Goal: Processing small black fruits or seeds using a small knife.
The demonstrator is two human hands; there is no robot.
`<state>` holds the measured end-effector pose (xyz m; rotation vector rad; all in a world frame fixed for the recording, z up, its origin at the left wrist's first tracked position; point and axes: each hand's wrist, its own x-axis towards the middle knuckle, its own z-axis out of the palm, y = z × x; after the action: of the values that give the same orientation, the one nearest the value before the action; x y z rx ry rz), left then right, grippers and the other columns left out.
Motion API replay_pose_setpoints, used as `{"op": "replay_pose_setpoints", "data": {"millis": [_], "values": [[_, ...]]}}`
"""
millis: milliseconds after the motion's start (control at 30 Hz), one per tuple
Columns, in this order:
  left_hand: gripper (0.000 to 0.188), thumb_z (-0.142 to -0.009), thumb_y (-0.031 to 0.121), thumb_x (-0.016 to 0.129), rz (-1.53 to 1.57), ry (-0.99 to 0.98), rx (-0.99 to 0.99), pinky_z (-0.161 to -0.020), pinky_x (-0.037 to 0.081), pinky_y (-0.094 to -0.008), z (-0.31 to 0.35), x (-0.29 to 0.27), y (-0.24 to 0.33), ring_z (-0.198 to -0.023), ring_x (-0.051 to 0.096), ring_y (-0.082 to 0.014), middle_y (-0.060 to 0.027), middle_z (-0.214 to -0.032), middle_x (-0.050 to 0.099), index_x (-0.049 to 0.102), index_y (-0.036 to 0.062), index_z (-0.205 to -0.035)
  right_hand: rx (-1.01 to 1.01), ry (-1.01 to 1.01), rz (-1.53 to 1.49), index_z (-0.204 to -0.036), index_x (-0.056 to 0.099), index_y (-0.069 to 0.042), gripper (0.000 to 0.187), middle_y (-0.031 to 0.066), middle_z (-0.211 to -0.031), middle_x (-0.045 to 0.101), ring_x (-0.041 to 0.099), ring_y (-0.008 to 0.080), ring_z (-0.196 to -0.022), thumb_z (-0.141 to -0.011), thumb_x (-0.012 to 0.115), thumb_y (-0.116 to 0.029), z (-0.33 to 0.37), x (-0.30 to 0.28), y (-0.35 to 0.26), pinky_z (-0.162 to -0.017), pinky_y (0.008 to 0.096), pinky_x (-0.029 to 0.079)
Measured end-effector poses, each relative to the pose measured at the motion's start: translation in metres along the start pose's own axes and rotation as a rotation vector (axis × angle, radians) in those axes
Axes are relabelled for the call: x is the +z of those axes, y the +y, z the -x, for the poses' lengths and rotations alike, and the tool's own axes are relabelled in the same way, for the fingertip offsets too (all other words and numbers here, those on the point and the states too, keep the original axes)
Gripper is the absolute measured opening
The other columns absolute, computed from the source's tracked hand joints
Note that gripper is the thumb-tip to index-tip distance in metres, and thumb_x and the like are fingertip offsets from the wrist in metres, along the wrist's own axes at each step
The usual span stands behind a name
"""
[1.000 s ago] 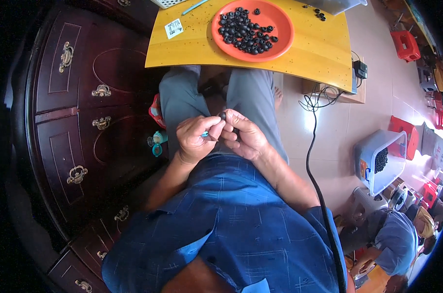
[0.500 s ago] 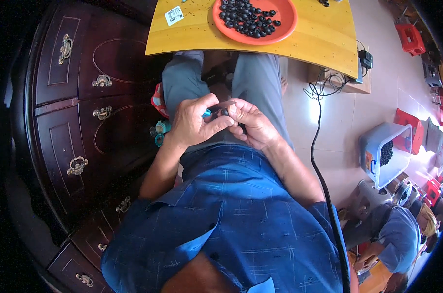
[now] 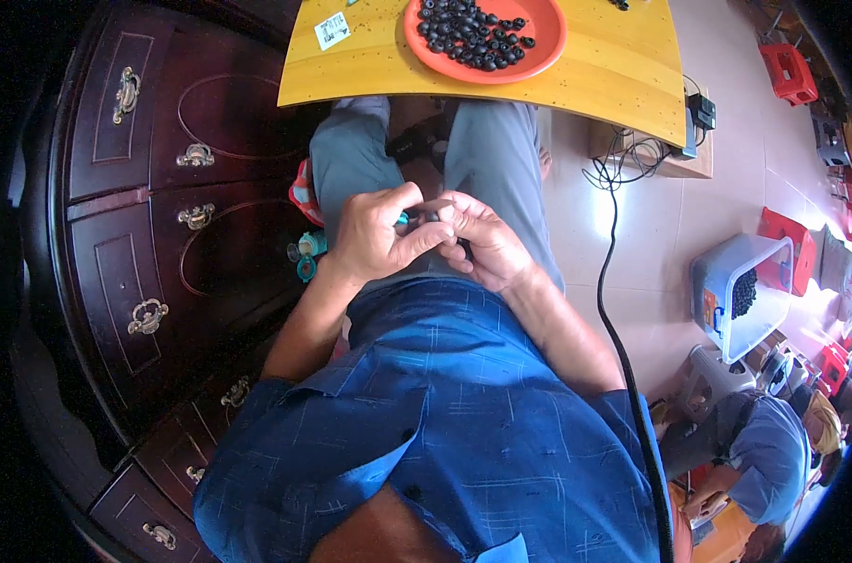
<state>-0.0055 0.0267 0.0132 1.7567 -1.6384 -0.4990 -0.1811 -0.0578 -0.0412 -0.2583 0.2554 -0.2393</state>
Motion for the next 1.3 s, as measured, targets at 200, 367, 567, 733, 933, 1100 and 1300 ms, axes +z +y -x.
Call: {"op": "replay_pose_setpoints", "data": {"millis": [200, 367, 567, 733, 933, 1100, 1300], "values": [[0.053, -0.085, 0.058, 0.074, -0.018, -0.015, -0.012, -0.053, 0.049, -0.0464, -0.006, -0.001, -0.001, -0.064, 0.067, -0.0375, -0.0154, -0.067, 0.063, 0.058, 0.0077, -0.076, -0.012, 0.017, -0.017, -0.119, 0.060, -0.001, 0.024, 0.0014, -0.085, 0.060, 0.050, 0.0058, -0.060, -0.105, 0.057, -0.021, 0.000, 0.000, -0.002, -0.045, 0.0179, 0.039], [0.053, -0.086, 0.058, 0.072, -0.024, -0.047, -0.028, -0.055, 0.049, -0.0501, -0.007, 0.005, -0.006, -0.066, 0.067, -0.0405, -0.0173, -0.067, 0.063, 0.059, 0.0081, -0.076, 0.004, 0.096, 0.024, -0.117, 0.061, -0.004, 0.020, -0.0007, -0.084, 0.059, 0.050, 0.0066, -0.058, -0.103, 0.059, -0.018, 0.002, -0.003, -0.003, -0.044, 0.0193, 0.038], [0.051, -0.091, 0.052, 0.072, -0.017, -0.078, -0.032, -0.053, 0.049, -0.0478, -0.006, -0.003, -0.006, -0.066, 0.066, -0.0428, -0.0214, -0.067, 0.062, 0.062, 0.0038, -0.077, 0.085, 0.167, 0.002, -0.116, 0.061, -0.008, 0.016, -0.0021, -0.084, 0.058, 0.049, 0.0057, -0.060, -0.104, 0.058, -0.018, -0.001, 0.003, -0.002, -0.044, 0.0183, 0.037], [0.049, -0.091, 0.051, 0.072, -0.031, -0.129, -0.087, -0.058, 0.054, -0.0462, -0.007, -0.010, -0.008, -0.072, 0.069, -0.0411, -0.0180, -0.075, 0.070, 0.064, 0.0037, -0.079, 0.153, 0.175, -0.017, -0.118, 0.060, -0.008, 0.017, -0.0036, -0.083, 0.056, 0.049, 0.0050, -0.063, -0.105, 0.056, -0.017, -0.005, 0.007, -0.005, -0.046, 0.0178, 0.038], [0.049, -0.092, 0.052, 0.071, 0.017, -0.192, -0.111, -0.061, 0.055, -0.0452, -0.008, -0.009, -0.018, -0.074, 0.071, -0.0388, -0.0159, -0.077, 0.073, 0.066, 0.0043, -0.079, 0.197, 0.204, -0.042, -0.115, 0.059, -0.008, 0.013, -0.0025, -0.083, 0.056, 0.049, 0.0060, -0.062, -0.104, 0.055, -0.015, -0.010, 0.008, -0.008, -0.046, 0.0188, 0.038], [0.050, -0.091, 0.052, 0.071, -0.006, -0.200, -0.084, -0.059, 0.055, -0.0460, -0.008, -0.013, -0.019, -0.069, 0.070, -0.0390, -0.0164, -0.073, 0.071, 0.065, 0.0049, -0.077, 0.199, 0.290, -0.079, -0.112, 0.058, -0.012, 0.011, -0.0008, -0.084, 0.057, 0.051, 0.0080, -0.062, -0.102, 0.056, -0.009, -0.013, 0.004, -0.007, -0.045, 0.0199, 0.038], [0.046, -0.090, 0.049, 0.074, -0.011, -0.096, -0.043, -0.058, 0.054, -0.0455, -0.006, -0.012, -0.026, -0.066, 0.070, -0.0384, -0.0170, -0.070, 0.069, 0.064, 0.0054, -0.077, 0.264, 0.329, 0.065, -0.109, 0.057, -0.014, 0.009, 0.0003, -0.082, 0.058, 0.051, 0.0092, -0.060, -0.101, 0.056, -0.009, -0.025, 0.017, -0.014, -0.044, 0.0206, 0.037]]}}
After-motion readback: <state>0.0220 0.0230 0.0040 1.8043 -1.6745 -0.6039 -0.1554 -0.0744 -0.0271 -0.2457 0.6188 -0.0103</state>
